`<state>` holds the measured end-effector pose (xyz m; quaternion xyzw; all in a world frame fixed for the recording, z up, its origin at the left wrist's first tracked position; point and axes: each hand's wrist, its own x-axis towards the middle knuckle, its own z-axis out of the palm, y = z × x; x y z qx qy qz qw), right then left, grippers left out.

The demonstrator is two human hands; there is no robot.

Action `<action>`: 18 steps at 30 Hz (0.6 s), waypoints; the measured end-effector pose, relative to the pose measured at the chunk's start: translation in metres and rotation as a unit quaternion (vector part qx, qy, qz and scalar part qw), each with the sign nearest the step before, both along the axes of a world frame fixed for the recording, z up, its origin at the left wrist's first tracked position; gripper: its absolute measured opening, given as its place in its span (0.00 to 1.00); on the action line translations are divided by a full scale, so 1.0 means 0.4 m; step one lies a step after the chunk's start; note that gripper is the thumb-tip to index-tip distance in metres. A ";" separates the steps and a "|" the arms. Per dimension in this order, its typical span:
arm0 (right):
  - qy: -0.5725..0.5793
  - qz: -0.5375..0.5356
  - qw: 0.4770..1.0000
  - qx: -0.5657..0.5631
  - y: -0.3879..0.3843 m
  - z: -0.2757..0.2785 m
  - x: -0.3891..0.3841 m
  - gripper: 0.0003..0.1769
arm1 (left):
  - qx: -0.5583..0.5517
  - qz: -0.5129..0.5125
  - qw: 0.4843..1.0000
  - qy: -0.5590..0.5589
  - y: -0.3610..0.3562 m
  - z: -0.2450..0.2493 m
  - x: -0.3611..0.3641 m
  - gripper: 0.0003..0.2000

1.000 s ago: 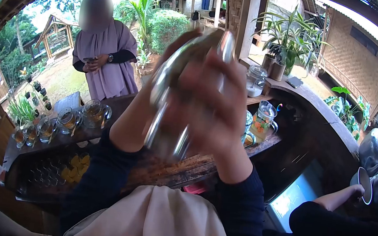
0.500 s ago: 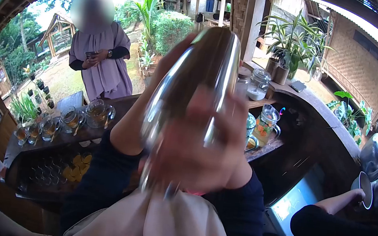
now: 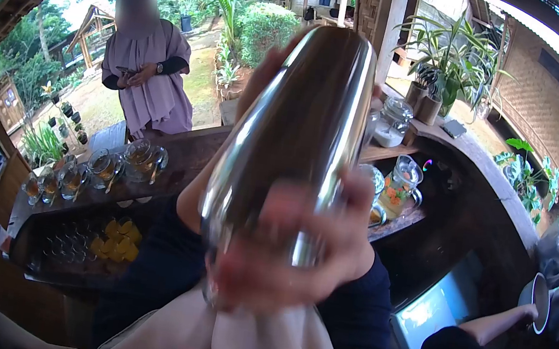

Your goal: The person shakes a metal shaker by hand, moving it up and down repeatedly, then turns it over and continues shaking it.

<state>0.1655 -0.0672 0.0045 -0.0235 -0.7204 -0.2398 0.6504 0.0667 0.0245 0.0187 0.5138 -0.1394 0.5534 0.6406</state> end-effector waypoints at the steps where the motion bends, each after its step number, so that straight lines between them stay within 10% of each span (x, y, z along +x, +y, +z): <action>1: 0.007 0.007 0.999 0.030 0.024 -0.007 0.008 0.27 | 0.093 -0.036 0.994 -0.050 -0.029 -0.003 0.009 0.23; 5: 0.038 0.043 0.996 0.075 0.139 -0.060 0.022 0.28 | -0.235 -0.148 0.961 0.004 0.080 -0.050 0.002 0.18; 10: 0.132 0.118 0.955 -0.238 0.210 0.004 -0.007 0.28 | -0.153 -0.045 0.986 -0.046 0.160 -0.101 -0.003 0.18; 13: -0.002 0.131 0.990 0.049 0.169 0.012 0.000 0.32 | -0.151 -0.295 0.943 -0.030 0.068 -0.042 -0.028 0.19; 14: -0.005 0.116 0.992 0.039 0.166 0.001 0.002 0.31 | -0.080 0.019 0.996 -0.034 0.016 -0.015 -0.004 0.19; 16: -0.014 0.087 0.996 0.017 0.158 -0.024 0.008 0.29 | 0.058 0.023 0.997 -0.054 -0.022 -0.033 -0.006 0.21; 18: -0.034 0.055 0.998 -0.005 0.153 -0.044 0.017 0.27 | -0.027 0.018 0.999 -0.001 0.034 -0.041 -0.035 0.22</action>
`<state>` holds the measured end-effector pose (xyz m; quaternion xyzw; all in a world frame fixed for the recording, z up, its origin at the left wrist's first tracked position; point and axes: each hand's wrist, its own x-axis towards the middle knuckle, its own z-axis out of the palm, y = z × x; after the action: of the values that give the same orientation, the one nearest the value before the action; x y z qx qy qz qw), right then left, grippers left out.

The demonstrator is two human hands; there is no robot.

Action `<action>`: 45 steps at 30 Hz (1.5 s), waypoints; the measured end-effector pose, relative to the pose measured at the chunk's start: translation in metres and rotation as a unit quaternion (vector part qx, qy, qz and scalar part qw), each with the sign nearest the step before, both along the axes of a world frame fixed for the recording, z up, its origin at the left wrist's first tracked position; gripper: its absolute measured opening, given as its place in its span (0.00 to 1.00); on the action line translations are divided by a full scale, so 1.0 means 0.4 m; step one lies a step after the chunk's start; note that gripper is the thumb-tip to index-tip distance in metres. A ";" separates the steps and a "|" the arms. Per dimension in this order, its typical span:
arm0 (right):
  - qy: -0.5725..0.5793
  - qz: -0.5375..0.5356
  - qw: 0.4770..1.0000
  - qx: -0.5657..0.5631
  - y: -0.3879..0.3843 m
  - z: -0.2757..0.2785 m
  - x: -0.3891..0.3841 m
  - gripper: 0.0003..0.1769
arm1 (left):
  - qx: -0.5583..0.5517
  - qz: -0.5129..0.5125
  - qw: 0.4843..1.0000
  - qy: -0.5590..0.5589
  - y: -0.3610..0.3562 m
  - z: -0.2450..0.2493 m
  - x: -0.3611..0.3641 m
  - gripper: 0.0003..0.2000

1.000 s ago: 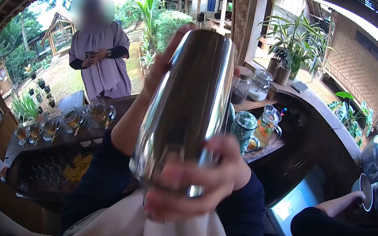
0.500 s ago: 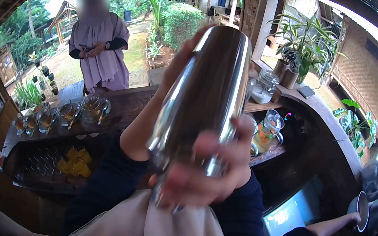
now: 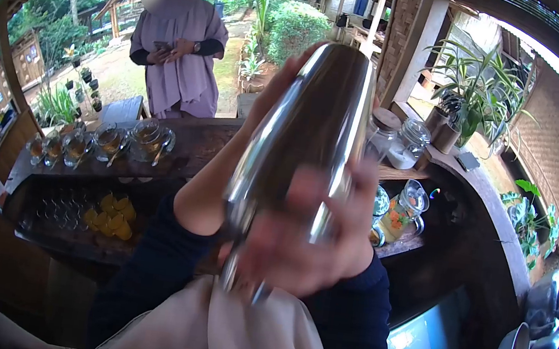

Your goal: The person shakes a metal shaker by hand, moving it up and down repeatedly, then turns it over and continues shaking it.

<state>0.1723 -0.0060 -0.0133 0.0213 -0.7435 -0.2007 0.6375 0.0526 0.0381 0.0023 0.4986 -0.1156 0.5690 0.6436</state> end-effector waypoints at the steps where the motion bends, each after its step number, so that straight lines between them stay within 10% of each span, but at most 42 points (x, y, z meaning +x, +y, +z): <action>1: -0.011 -0.017 1.000 -0.011 -0.001 -0.010 0.001 0.26 | -0.048 -0.147 0.988 -0.023 0.045 -0.012 -0.019 0.22; 2: -0.003 0.025 0.988 0.152 0.089 0.043 -0.035 0.28 | -0.094 -0.291 0.951 -0.045 0.100 -0.037 -0.041 0.22; 3: 0.053 0.037 0.998 0.008 0.120 0.035 -0.063 0.28 | 0.094 0.118 0.988 0.015 0.204 -0.100 -0.029 0.21; 4: 0.086 0.062 0.977 -0.186 0.131 0.032 -0.076 0.26 | 0.261 0.501 0.821 0.078 0.277 -0.150 -0.012 0.20; 5: 0.089 0.066 0.973 -0.205 0.122 0.034 -0.076 0.28 | 0.259 0.502 0.821 0.080 0.255 -0.151 -0.022 0.20; 7: 0.057 0.010 0.993 -0.100 0.071 0.048 -0.068 0.33 | 0.053 0.147 0.988 0.002 0.142 -0.107 -0.045 0.19; 9: 0.023 -0.006 0.999 0.023 -0.050 0.037 -0.074 0.17 | -0.166 -0.236 0.955 -0.076 0.004 -0.038 -0.063 0.17; 10: 0.013 -0.099 0.995 0.002 -0.155 0.025 -0.085 0.16 | -0.193 -0.190 0.962 -0.033 -0.060 0.005 -0.069 0.17; 11: 0.166 0.119 0.953 0.225 -0.100 0.039 -0.196 0.20 | -0.101 -0.057 0.992 -0.048 -0.119 0.016 -0.068 0.18; 12: 0.167 0.118 0.952 0.228 -0.092 0.028 -0.201 0.20 | -0.005 0.076 0.995 -0.063 -0.156 0.017 -0.072 0.20; 14: 0.098 0.039 0.986 0.131 -0.077 -0.005 -0.172 0.28 | 0.086 0.017 0.993 -0.078 -0.140 0.018 -0.115 0.21; 16: 0.026 -0.042 0.998 0.028 -0.077 -0.048 -0.166 0.37 | -0.086 -0.144 0.986 0.003 -0.061 -0.012 -0.201 0.23; 17: 0.024 -0.003 0.999 0.045 -0.021 -0.027 -0.211 0.35 | -0.064 -0.360 0.931 -0.004 -0.011 -0.040 -0.233 0.25; 20: 0.093 0.052 0.991 -0.084 -0.024 0.004 -0.308 0.30 | -0.127 0.077 0.989 -0.007 -0.017 -0.113 -0.256 0.26; 21: 0.161 0.073 0.958 -0.227 -0.053 0.002 -0.335 0.27 | -0.242 0.003 0.969 -0.042 -0.082 -0.086 -0.277 0.24; 24: 0.033 0.010 0.999 -0.028 -0.280 0.025 -0.387 0.22 | -0.144 -0.271 0.952 0.000 -0.168 -0.037 -0.410 0.21; 26: 0.059 0.052 0.988 0.136 -0.342 -0.029 -0.465 0.24 | -0.117 -0.119 0.986 -0.016 -0.277 -0.010 -0.449 0.16; 28: 0.166 0.135 0.934 0.285 -0.324 -0.001 -0.584 0.24 | 0.134 -0.049 0.989 -0.041 -0.316 -0.014 -0.491 0.15; 31: 0.140 0.047 0.986 0.078 -0.326 -0.027 -0.588 0.20 | -0.116 -0.043 0.992 0.033 -0.301 -0.007 -0.579 0.16; 32: 0.129 0.018 0.991 0.010 -0.326 -0.031 -0.604 0.19 | -0.132 -0.202 0.970 0.032 -0.242 -0.035 -0.615 0.17; 34: 0.169 0.042 0.964 -0.202 -0.303 -0.010 -0.667 0.22 | -0.167 -0.052 0.985 -0.004 -0.280 -0.075 -0.625 0.19; 36: 0.157 0.011 0.972 -0.174 -0.350 -0.003 -0.704 0.24 | -0.124 0.073 0.989 0.020 -0.305 -0.089 -0.653 0.20; 38: 0.100 -0.017 0.991 -0.085 -0.425 -0.009 -0.719 0.25 | -0.176 -0.376 0.908 -0.060 -0.348 -0.067 -0.712 0.20; 41: 0.202 0.115 0.938 0.258 -0.455 -0.020 -0.844 0.19 | -0.121 -0.063 0.991 -0.008 -0.478 -0.015 -0.721 0.16; 44: 0.200 0.199 0.951 0.125 -0.485 -0.061 -0.856 0.16 | -0.070 -0.020 0.997 -0.027 -0.457 -0.016 -0.754 0.16; 45: 0.078 0.060 0.995 -0.023 -0.470 -0.057 -0.759 0.18 | -0.125 -0.067 0.990 -0.017 -0.421 -0.018 -0.775 0.17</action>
<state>-0.1315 -0.1942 -0.0360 0.0356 -0.6933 -0.1464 0.7048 -0.2573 -0.1305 -0.0047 0.3953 -0.0874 0.5432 0.7356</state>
